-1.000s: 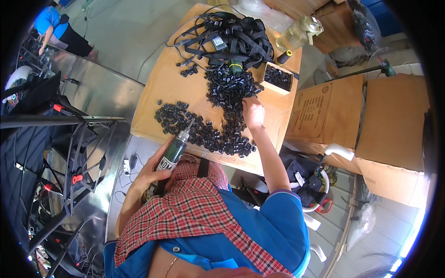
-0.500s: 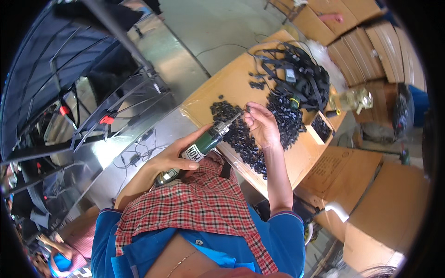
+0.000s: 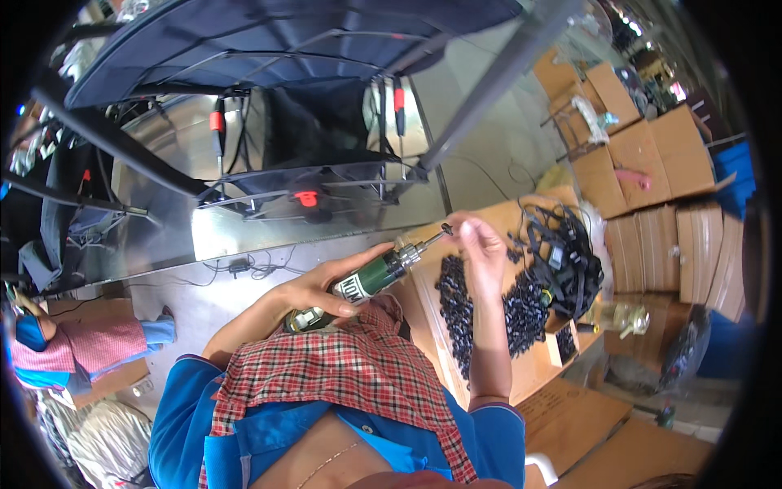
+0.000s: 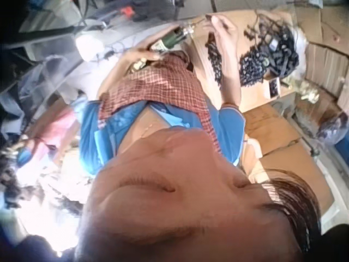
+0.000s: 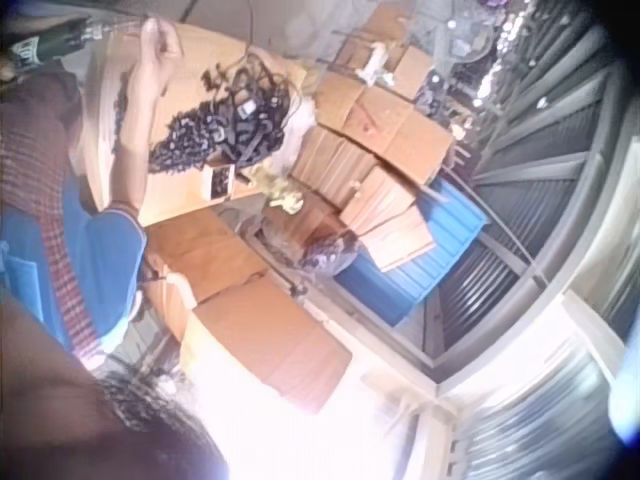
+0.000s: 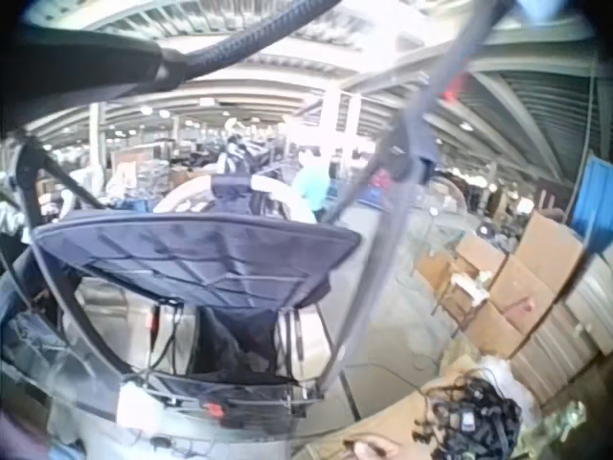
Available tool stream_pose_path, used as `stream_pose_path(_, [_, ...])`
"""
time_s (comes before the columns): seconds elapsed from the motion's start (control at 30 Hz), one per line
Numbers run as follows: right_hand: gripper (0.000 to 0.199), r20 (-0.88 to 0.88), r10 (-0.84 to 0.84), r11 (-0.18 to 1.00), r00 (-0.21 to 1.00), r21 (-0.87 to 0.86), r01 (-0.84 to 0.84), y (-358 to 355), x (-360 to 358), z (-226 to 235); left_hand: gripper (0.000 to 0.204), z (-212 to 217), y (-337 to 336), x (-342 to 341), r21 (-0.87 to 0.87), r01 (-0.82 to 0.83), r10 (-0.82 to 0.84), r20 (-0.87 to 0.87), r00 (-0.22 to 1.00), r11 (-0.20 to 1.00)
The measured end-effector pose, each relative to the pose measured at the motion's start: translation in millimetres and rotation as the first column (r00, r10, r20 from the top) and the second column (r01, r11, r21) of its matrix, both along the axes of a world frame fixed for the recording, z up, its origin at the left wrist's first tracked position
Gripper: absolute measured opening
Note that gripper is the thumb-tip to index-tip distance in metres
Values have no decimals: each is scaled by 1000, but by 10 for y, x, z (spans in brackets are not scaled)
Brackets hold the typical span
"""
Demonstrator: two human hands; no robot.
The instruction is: The person uses a corded electric drill to fasten black plastic fasteners onto a stroller frame. They repeatedly pick fasteners from a cardboard box, position them on the stroller, and drive them in with the drill. The person also adjusts the stroller's fabric and frame during the process.
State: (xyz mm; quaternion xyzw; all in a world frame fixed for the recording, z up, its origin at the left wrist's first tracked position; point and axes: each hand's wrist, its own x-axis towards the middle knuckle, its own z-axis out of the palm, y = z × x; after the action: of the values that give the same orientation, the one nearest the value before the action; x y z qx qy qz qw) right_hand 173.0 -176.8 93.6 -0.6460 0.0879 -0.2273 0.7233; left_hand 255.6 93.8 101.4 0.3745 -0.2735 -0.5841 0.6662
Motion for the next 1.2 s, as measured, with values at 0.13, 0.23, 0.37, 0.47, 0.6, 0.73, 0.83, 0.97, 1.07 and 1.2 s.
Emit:
stream_pose_path(0.13, [50,120,-237,944,964,-204,258,-6,806,298,109,95,295,179,-69,-79,76,-34,996,995])
stream_pose_path(0.23, [86,168,118,991,979,42,-127,166,1245,415,112,98,466,229,-88,-166,160,-69,985,982])
stream_pose_path(0.37, [71,206,459,875,864,61,-480,-20,1506,335,112,56,521,246,-124,-293,281,-102,954,948])
stream_pose_path(0.47, [36,168,335,908,927,-321,-270,-247,2112,278,112,126,476,305,-125,-312,303,-83,949,942])
stream_pose_path(0.6, [29,220,240,509,945,-858,70,-202,2644,456,110,152,489,324,-127,-364,347,-138,928,923])
stream_pose_path(0.73, [26,170,205,243,964,-963,118,-372,2934,364,111,192,410,320,-74,-448,435,-141,889,891])
stream_pose_path(0.83, [19,147,230,255,962,-963,86,-536,2959,290,111,166,386,305,-52,-494,482,-152,863,868])
stream_pose_path(0.97, [10,237,386,374,892,-924,84,-581,2773,296,111,208,365,351,-24,-532,527,-105,843,846])
stream_pose_path(1.07, [17,145,351,348,925,-937,15,-601,2881,386,110,320,249,474,28,-530,529,28,848,848])
stream_pose_path(1.2, [26,51,374,357,926,-930,-92,-581,3027,170,105,524,-49,682,43,-571,545,248,801,820])
